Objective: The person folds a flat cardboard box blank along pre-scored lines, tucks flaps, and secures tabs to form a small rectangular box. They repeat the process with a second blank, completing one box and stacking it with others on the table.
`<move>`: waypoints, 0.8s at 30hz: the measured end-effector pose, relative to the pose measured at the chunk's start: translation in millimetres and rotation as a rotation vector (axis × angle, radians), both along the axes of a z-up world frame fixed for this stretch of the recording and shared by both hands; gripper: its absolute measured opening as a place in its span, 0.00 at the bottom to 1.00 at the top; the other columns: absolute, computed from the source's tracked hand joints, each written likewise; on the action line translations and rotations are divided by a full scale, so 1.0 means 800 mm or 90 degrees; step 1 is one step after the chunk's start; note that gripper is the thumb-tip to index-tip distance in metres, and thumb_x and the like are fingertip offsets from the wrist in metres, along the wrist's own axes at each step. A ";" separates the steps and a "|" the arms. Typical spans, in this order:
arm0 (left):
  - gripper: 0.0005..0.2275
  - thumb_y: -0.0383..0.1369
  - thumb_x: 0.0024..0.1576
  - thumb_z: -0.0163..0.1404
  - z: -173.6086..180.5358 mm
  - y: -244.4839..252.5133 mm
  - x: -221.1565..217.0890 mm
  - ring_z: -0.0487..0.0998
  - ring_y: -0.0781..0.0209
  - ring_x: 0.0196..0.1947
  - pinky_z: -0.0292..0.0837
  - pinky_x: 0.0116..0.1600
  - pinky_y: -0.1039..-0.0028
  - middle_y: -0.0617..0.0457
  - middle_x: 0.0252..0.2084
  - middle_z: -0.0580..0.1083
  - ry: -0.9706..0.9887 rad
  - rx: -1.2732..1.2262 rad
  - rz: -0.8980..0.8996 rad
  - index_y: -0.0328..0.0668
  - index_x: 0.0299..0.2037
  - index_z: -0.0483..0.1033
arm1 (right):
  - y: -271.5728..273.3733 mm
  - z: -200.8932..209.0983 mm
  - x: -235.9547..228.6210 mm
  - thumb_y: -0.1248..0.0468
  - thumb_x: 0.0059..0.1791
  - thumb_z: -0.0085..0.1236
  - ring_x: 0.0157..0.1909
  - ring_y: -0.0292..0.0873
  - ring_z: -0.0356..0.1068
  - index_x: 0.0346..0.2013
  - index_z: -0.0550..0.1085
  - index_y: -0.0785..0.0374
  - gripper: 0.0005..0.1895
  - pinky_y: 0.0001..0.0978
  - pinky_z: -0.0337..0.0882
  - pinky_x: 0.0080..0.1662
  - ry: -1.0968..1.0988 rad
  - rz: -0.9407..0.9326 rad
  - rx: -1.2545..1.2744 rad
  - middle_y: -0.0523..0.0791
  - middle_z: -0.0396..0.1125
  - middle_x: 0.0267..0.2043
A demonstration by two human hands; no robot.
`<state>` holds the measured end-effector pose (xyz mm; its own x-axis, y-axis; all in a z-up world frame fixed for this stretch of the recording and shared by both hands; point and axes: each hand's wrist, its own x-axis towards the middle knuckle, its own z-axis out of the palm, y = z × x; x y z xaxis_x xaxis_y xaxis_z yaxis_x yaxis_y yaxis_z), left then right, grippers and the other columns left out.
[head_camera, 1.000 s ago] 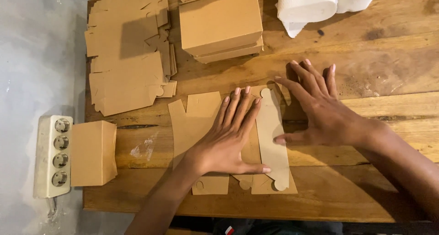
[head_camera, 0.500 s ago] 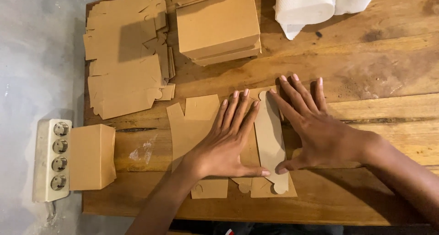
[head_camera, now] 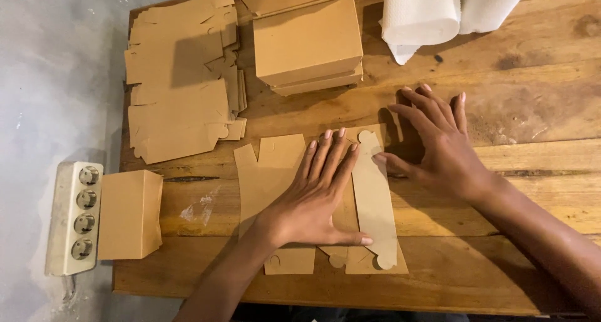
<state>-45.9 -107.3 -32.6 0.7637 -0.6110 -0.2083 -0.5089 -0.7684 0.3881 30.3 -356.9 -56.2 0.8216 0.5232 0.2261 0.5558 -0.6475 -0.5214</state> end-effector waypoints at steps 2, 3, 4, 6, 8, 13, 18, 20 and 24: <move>0.63 0.71 0.47 0.51 -0.001 0.000 0.000 0.17 0.34 0.76 0.15 0.75 0.46 0.31 0.77 0.22 -0.009 0.003 -0.004 0.33 0.76 0.24 | -0.001 -0.004 0.000 0.42 0.48 0.57 0.79 0.58 0.45 0.69 0.64 0.61 0.40 0.73 0.30 0.71 -0.016 -0.001 -0.006 0.55 0.53 0.76; 0.63 0.72 0.47 0.51 -0.001 0.000 0.000 0.17 0.34 0.76 0.15 0.75 0.46 0.30 0.77 0.23 -0.017 0.007 -0.007 0.32 0.76 0.25 | -0.001 -0.006 0.000 0.42 0.49 0.56 0.79 0.59 0.44 0.68 0.64 0.60 0.39 0.74 0.31 0.70 -0.030 0.000 -0.011 0.55 0.53 0.76; 0.63 0.72 0.47 0.51 0.001 0.000 0.001 0.17 0.34 0.76 0.15 0.75 0.46 0.30 0.77 0.23 -0.018 0.008 -0.007 0.32 0.76 0.25 | -0.001 -0.005 0.000 0.42 0.49 0.56 0.79 0.59 0.44 0.68 0.64 0.60 0.39 0.74 0.31 0.70 -0.031 0.000 -0.011 0.55 0.53 0.76; 0.63 0.71 0.48 0.51 0.005 -0.002 0.001 0.15 0.35 0.76 0.13 0.75 0.47 0.32 0.77 0.21 0.014 0.015 -0.003 0.33 0.75 0.23 | -0.003 -0.006 0.001 0.42 0.47 0.56 0.80 0.59 0.39 0.71 0.60 0.60 0.43 0.75 0.26 0.70 -0.010 0.021 -0.037 0.55 0.49 0.77; 0.63 0.71 0.48 0.51 0.003 -0.001 0.001 0.15 0.34 0.76 0.13 0.75 0.47 0.31 0.77 0.21 0.009 0.011 -0.004 0.33 0.75 0.23 | -0.002 0.005 0.000 0.36 0.44 0.57 0.81 0.58 0.33 0.72 0.57 0.60 0.50 0.73 0.23 0.70 0.025 0.034 -0.055 0.55 0.44 0.79; 0.63 0.71 0.47 0.52 0.000 0.000 0.001 0.16 0.34 0.76 0.14 0.76 0.46 0.32 0.77 0.21 -0.006 0.005 0.001 0.33 0.75 0.23 | -0.002 0.018 -0.005 0.27 0.31 0.69 0.80 0.56 0.16 0.77 0.43 0.56 0.73 0.63 0.10 0.68 0.136 0.080 -0.138 0.54 0.27 0.81; 0.63 0.70 0.47 0.53 0.004 -0.001 0.001 0.16 0.35 0.76 0.14 0.76 0.47 0.32 0.77 0.21 0.012 0.000 0.001 0.33 0.75 0.23 | 0.000 0.023 -0.010 0.25 0.27 0.78 0.77 0.59 0.06 0.79 0.28 0.53 0.88 0.65 0.08 0.65 0.141 0.135 -0.214 0.56 0.14 0.80; 0.64 0.70 0.47 0.53 0.006 -0.001 0.001 0.15 0.35 0.76 0.13 0.75 0.47 0.32 0.77 0.20 0.026 0.010 0.002 0.34 0.75 0.22 | 0.001 0.023 -0.012 0.24 0.26 0.79 0.77 0.58 0.05 0.78 0.27 0.52 0.89 0.63 0.08 0.66 0.144 0.139 -0.223 0.56 0.13 0.80; 0.63 0.70 0.48 0.52 0.003 -0.001 0.002 0.15 0.35 0.76 0.13 0.75 0.47 0.32 0.77 0.20 0.018 0.005 0.000 0.34 0.75 0.22 | 0.001 0.026 -0.015 0.23 0.26 0.82 0.76 0.59 0.02 0.78 0.25 0.56 0.93 0.63 0.05 0.64 0.143 0.166 -0.235 0.58 0.11 0.78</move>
<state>-44.6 -108.2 -30.5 0.7580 -0.6088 -0.2341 -0.4973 -0.7716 0.3966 18.3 -356.2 -35.2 0.6601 0.7291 -0.1806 0.6237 -0.6660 -0.4092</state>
